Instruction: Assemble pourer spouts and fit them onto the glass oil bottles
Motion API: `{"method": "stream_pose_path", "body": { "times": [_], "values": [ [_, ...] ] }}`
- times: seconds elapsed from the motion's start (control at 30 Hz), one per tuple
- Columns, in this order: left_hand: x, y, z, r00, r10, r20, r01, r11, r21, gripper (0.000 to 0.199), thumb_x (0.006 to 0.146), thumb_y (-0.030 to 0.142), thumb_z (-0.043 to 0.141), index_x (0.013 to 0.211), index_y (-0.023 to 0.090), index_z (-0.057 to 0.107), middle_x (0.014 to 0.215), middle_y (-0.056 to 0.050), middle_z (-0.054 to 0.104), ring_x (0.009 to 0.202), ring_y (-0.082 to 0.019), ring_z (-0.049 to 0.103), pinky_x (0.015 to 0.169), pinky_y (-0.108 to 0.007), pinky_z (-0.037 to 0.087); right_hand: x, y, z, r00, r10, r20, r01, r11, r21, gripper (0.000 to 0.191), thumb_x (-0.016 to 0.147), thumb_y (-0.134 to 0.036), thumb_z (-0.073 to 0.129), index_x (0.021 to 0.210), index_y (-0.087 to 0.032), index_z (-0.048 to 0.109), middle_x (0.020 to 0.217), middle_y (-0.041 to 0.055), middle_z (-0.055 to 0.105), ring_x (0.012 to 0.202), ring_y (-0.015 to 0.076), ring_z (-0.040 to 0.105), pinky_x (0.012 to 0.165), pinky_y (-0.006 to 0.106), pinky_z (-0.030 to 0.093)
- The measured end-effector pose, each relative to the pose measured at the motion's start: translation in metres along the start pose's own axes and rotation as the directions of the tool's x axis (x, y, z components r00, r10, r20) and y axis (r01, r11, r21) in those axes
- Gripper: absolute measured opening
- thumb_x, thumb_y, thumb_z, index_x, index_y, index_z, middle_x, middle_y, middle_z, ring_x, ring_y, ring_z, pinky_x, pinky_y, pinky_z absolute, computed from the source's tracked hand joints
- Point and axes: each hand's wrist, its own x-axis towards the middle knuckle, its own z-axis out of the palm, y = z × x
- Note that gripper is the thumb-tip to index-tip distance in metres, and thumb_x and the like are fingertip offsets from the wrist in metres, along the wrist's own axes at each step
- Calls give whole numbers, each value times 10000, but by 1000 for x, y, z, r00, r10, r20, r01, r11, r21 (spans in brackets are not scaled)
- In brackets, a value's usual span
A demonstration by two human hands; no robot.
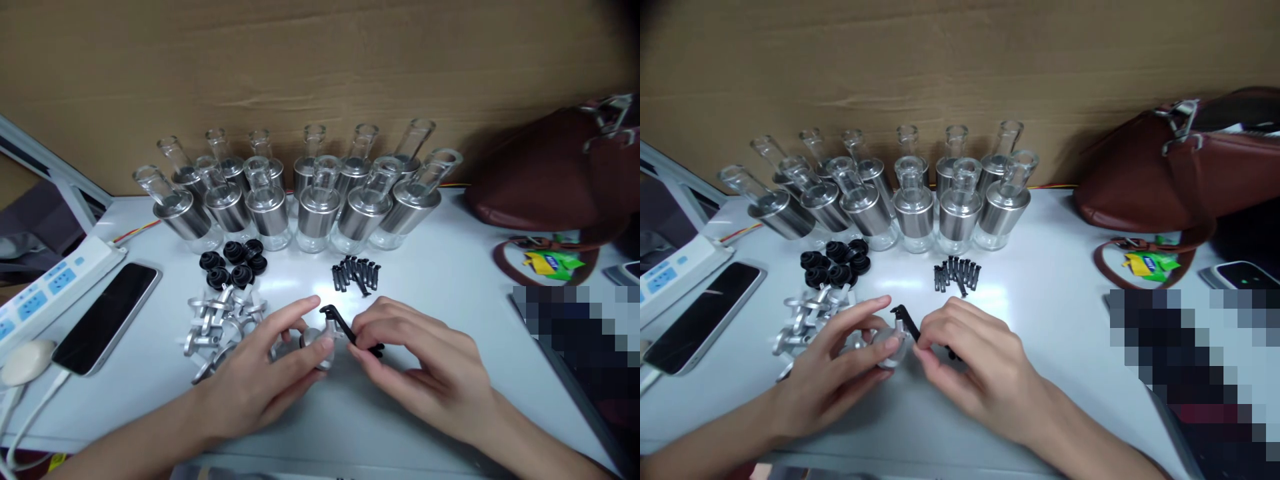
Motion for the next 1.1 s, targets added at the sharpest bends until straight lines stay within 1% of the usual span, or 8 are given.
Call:
{"method": "stream_pose_path", "body": {
  "times": [0.07,0.17,0.3,0.6,0.7,0.83,0.97,1.1],
  "values": [
    [0,0,0,1000,9,0,-9,999,31,211,972,179,431,1165,160,513,1343,-155,448,986,-136,580,836,-274,566,-1,1,1,1000,-8,7,8,1000,22,177,829,-20,564,874,-190,540,740,27,617,641,138,569,594,282,496],
    [0,1,0,1000,16,5,-16,997,77,197,981,201,410,1150,168,507,1326,-172,492,909,-149,615,771,-324,580,-1,2,3,999,-16,32,14,999,50,174,828,-22,551,876,-189,537,743,30,604,646,138,558,592,281,494],
    [3,1,0,999,44,6,-44,995,94,189,988,206,386,1127,156,504,1281,-185,547,829,-148,630,709,-330,570,-2,3,3,998,-28,60,26,999,46,187,826,-11,535,882,-189,535,748,30,603,655,135,542,598,275,489],
    [3,0,-1,998,53,16,-54,996,64,215,975,193,406,1176,145,466,1296,-213,556,843,-154,639,732,-337,558,-2,-1,3,995,-56,78,55,998,22,191,823,-7,513,883,-188,535,748,31,607,648,135,527,583,262,483],
    [2,-1,-1,998,55,5,-55,997,50,217,965,182,427,1174,147,478,1310,-229,539,835,-151,639,746,-337,559,-2,-1,3,998,-46,52,45,999,18,193,831,-16,521,904,-194,540,751,26,614,643,135,544,583,264,492],
    [3,-1,0,998,63,-2,-63,997,42,212,966,181,421,1163,149,492,1329,-232,519,836,-134,630,751,-315,561,-5,-1,3,999,-17,-36,18,1000,14,233,820,-1,552,938,-202,552,757,23,623,669,153,592,619,301,509],
    [6,1,-1,996,85,0,-85,993,76,191,973,187,395,1122,144,508,1314,-233,536,834,-140,639,720,-306,550,-5,0,4,990,-23,-138,28,999,30,258,795,26,579,917,-201,561,778,31,625,668,151,596,593,302,504],
    [6,0,-1,997,80,14,-81,992,97,183,977,193,384,1089,145,522,1336,-247,524,831,-144,648,714,-312,545,-3,0,4,997,-16,-75,17,1000,13,219,808,4,577,891,-198,562,765,30,644,665,150,610,609,305,520]
  ]
}}
